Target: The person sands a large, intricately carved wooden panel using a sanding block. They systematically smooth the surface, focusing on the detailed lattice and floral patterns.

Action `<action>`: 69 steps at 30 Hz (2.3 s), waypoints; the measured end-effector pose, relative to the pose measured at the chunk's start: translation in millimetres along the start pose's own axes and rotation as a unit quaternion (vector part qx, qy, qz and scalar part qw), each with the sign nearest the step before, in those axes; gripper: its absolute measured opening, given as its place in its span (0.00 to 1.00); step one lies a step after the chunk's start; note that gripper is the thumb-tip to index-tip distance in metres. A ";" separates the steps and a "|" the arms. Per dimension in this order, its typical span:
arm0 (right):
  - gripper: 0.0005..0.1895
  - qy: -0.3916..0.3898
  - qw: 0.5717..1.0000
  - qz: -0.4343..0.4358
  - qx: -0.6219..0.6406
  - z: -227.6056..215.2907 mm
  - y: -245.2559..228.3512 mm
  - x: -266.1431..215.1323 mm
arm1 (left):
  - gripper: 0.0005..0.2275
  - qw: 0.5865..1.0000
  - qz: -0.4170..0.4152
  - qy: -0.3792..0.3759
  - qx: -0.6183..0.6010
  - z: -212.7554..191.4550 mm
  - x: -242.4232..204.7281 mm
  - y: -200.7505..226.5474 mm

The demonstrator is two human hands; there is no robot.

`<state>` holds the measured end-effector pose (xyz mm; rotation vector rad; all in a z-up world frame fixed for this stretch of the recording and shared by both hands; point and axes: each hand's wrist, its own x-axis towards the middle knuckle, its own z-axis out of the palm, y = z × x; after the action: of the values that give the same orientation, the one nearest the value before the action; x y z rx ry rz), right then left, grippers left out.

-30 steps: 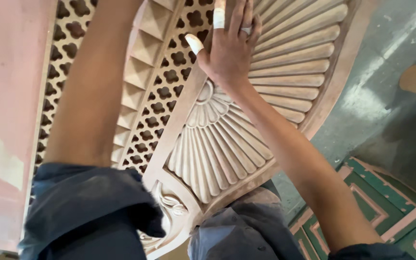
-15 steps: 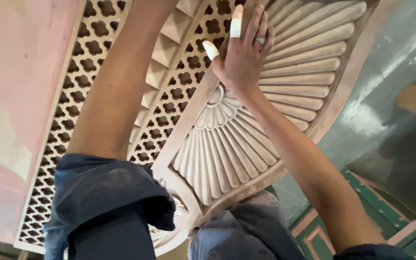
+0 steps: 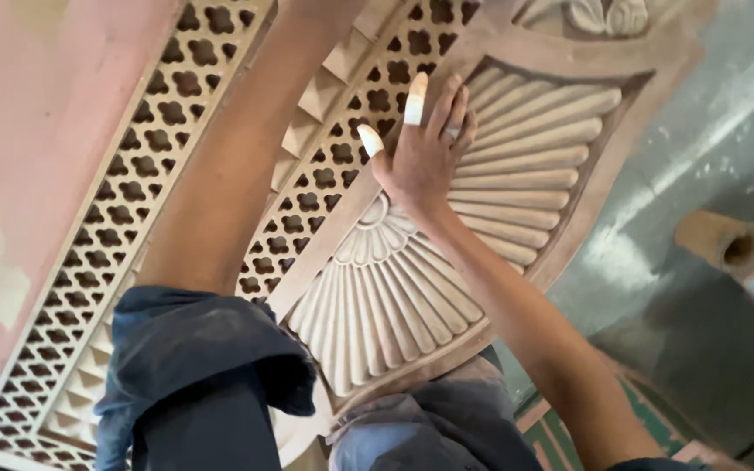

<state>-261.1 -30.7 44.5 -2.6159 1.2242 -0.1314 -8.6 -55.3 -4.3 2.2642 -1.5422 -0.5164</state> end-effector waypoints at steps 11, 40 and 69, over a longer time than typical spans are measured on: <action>0.39 -0.005 0.996 -0.060 0.073 -3.3 24.1 1.7 | 0.16 0.987 -0.046 -0.001 0.155 -24.0 28.7 44.0; 0.42 -0.033 0.991 -0.133 0.001 -31.6 96.3 170.3 | 0.09 0.986 -0.109 -0.115 0.052 -48.8 23.2 49.3; 0.40 -0.027 0.990 -0.140 0.004 -27.6 103.2 166.8 | 0.08 0.995 0.011 -0.011 0.097 -31.7 20.7 34.0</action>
<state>-235.8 -227.1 40.1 -2.7509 0.8319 -0.1151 -13.6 -83.8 37.6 2.3866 -1.6925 -0.4017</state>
